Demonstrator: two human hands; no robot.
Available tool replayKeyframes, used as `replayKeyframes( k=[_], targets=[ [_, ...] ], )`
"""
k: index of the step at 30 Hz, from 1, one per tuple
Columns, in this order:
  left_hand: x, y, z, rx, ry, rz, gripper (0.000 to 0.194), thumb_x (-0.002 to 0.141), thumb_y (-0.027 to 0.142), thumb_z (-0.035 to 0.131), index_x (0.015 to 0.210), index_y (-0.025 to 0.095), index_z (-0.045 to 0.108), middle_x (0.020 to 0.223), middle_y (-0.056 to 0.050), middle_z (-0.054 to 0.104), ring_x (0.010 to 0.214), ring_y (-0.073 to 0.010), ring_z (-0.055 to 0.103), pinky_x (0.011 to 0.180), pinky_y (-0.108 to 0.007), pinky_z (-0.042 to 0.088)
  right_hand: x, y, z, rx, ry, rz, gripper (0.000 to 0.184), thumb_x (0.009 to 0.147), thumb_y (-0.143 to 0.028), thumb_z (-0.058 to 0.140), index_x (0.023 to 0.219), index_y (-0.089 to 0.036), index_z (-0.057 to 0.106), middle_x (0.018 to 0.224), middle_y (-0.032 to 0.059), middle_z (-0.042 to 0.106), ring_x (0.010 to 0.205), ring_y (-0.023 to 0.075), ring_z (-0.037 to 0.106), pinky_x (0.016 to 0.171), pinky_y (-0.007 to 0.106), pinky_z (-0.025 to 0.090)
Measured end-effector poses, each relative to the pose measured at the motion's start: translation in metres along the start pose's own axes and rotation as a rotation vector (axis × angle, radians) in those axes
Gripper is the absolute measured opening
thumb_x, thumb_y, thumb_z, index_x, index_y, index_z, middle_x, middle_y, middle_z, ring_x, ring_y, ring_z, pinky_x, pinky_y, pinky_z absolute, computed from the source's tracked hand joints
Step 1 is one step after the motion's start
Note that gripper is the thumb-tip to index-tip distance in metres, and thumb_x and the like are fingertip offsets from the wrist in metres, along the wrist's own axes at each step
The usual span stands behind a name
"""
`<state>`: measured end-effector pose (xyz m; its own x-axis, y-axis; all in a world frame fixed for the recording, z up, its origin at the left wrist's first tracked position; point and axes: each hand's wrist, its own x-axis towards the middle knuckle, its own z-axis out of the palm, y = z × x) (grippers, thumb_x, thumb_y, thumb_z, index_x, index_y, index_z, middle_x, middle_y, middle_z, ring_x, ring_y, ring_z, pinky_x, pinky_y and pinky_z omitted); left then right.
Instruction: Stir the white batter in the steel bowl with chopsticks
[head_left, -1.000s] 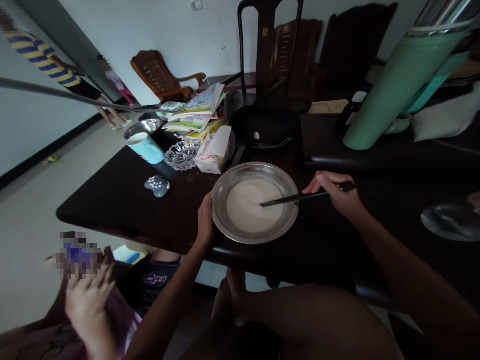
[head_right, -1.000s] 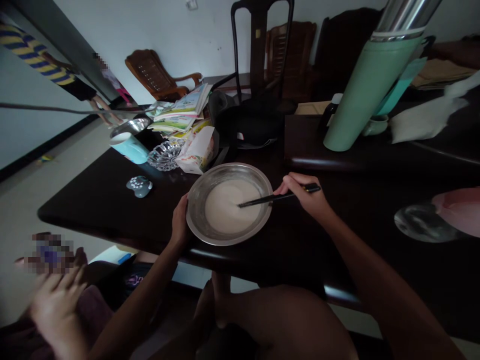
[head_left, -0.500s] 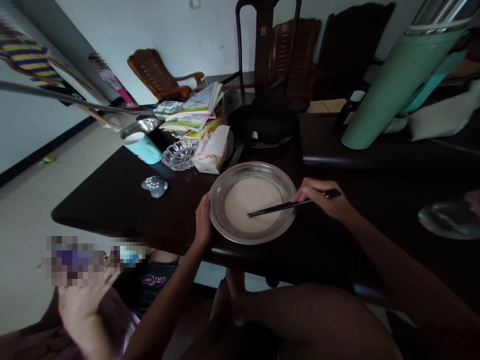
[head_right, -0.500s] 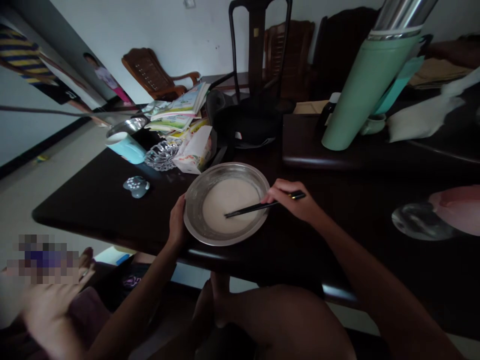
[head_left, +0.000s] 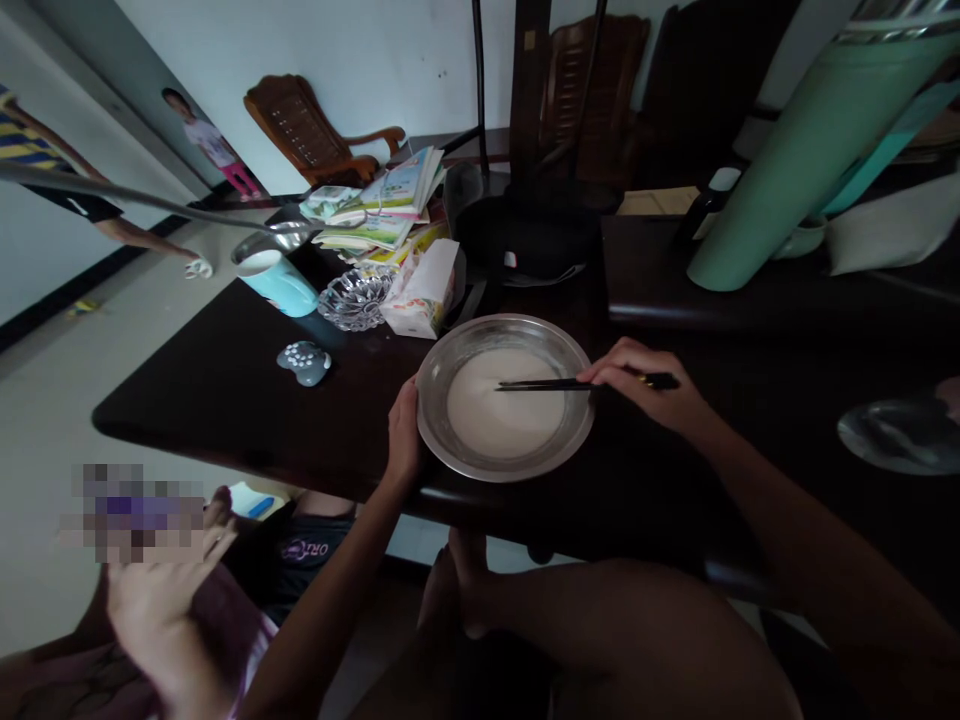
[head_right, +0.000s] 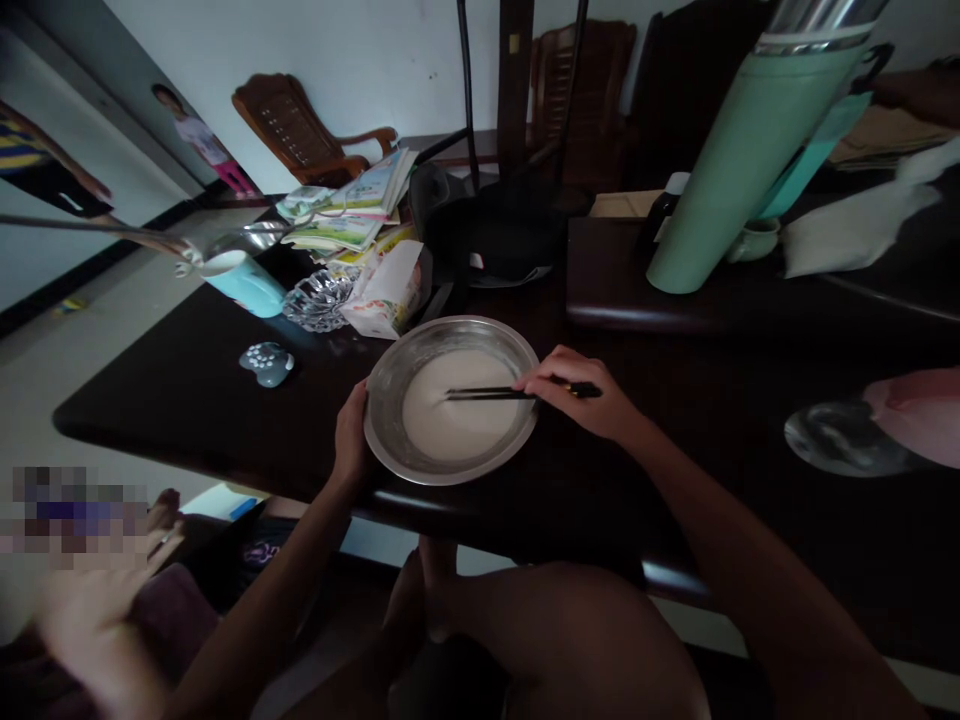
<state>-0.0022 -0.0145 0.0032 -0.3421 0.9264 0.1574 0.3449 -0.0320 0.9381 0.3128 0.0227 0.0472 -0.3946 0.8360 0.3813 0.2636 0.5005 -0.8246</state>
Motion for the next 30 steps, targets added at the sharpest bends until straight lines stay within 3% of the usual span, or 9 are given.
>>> replayKeyframes(
  k=[4,9,11,15,18,21,23,27,30],
  targets=[
    [-0.0001,-0.0011,0.0000,0.004,-0.005,0.008,0.044,0.096,0.039,0.034,0.116,0.015,0.066,0.122,-0.008,0.067,0.116,-0.0238,0.058,0.106,-0.035,0.041,0.0002,0.0020,-0.0054,0.083,0.163,0.042,0.038,0.095,-0.043,0.055,0.064,-0.026,0.069,0.070,0.0021,0.073,0.069,0.0202,0.066,0.068,0.037,0.051],
    [0.0003,-0.0025,0.0009,-0.012,0.005,-0.009,0.047,0.096,0.044,0.034,0.116,0.015,0.065,0.118,-0.009,0.068,0.113,-0.0234,0.059,0.103,-0.035,0.042,-0.0004,-0.0006,0.0011,0.041,-0.022,0.005,0.028,0.093,-0.040,0.059,0.075,-0.025,0.074,0.080,0.0035,0.075,0.077,0.0201,0.067,0.069,0.035,0.051],
    [0.0008,-0.0038,0.0011,-0.022,0.009,-0.010,0.048,0.096,0.046,0.034,0.115,0.014,0.065,0.117,-0.009,0.069,0.112,-0.0230,0.059,0.102,-0.035,0.043,0.0005,0.0006,0.0001,0.001,0.006,-0.014,0.023,0.091,-0.040,0.062,0.080,-0.025,0.075,0.083,0.0040,0.075,0.079,0.0206,0.066,0.071,0.035,0.051],
    [0.0016,-0.0061,0.0010,-0.018,0.004,-0.010,0.049,0.095,0.047,0.035,0.115,0.014,0.065,0.119,-0.009,0.068,0.113,-0.0233,0.059,0.103,-0.035,0.042,0.0009,0.0049,-0.0071,0.102,0.178,0.029,0.040,0.095,-0.044,0.055,0.062,-0.024,0.068,0.066,0.0028,0.071,0.066,0.0193,0.066,0.067,0.036,0.051],
    [0.0015,-0.0060,0.0015,-0.025,0.021,-0.021,0.050,0.095,0.048,0.036,0.116,0.014,0.066,0.121,-0.009,0.068,0.115,-0.0239,0.059,0.105,-0.035,0.041,-0.0003,0.0036,-0.0039,0.150,0.081,0.044,0.041,0.095,-0.042,0.054,0.062,-0.024,0.068,0.068,0.0024,0.072,0.066,0.0186,0.066,0.067,0.035,0.052],
    [0.0010,-0.0042,0.0028,-0.034,0.034,-0.025,0.051,0.096,0.049,0.035,0.117,0.015,0.067,0.120,-0.009,0.069,0.115,-0.0240,0.059,0.104,-0.035,0.042,-0.0001,0.0015,0.0014,0.063,-0.022,0.010,0.024,0.092,-0.036,0.060,0.077,-0.024,0.074,0.082,0.0035,0.076,0.078,0.0197,0.068,0.072,0.035,0.052],
    [0.0007,-0.0031,0.0032,-0.030,0.037,-0.029,0.052,0.096,0.049,0.035,0.117,0.014,0.067,0.120,-0.009,0.069,0.115,-0.0239,0.059,0.103,-0.034,0.043,0.0007,0.0023,0.0006,0.025,0.028,-0.008,0.019,0.091,-0.035,0.062,0.080,-0.025,0.075,0.083,0.0037,0.076,0.080,0.0199,0.068,0.073,0.035,0.051],
    [0.0009,-0.0033,0.0025,-0.028,0.028,-0.044,0.050,0.095,0.047,0.036,0.117,0.014,0.066,0.121,-0.008,0.068,0.116,-0.0231,0.059,0.103,-0.033,0.043,0.0008,0.0050,-0.0037,0.131,0.152,0.029,0.039,0.096,-0.039,0.054,0.062,-0.023,0.068,0.069,0.0021,0.073,0.067,0.0183,0.067,0.067,0.034,0.051],
    [0.0014,-0.0043,0.0020,-0.031,0.021,-0.028,0.049,0.096,0.045,0.035,0.118,0.014,0.066,0.121,-0.008,0.068,0.116,-0.0232,0.059,0.103,-0.033,0.043,-0.0003,0.0030,0.0007,0.135,0.048,0.026,0.037,0.095,-0.039,0.055,0.065,-0.023,0.070,0.072,0.0024,0.073,0.069,0.0185,0.067,0.067,0.033,0.051]
  ],
)
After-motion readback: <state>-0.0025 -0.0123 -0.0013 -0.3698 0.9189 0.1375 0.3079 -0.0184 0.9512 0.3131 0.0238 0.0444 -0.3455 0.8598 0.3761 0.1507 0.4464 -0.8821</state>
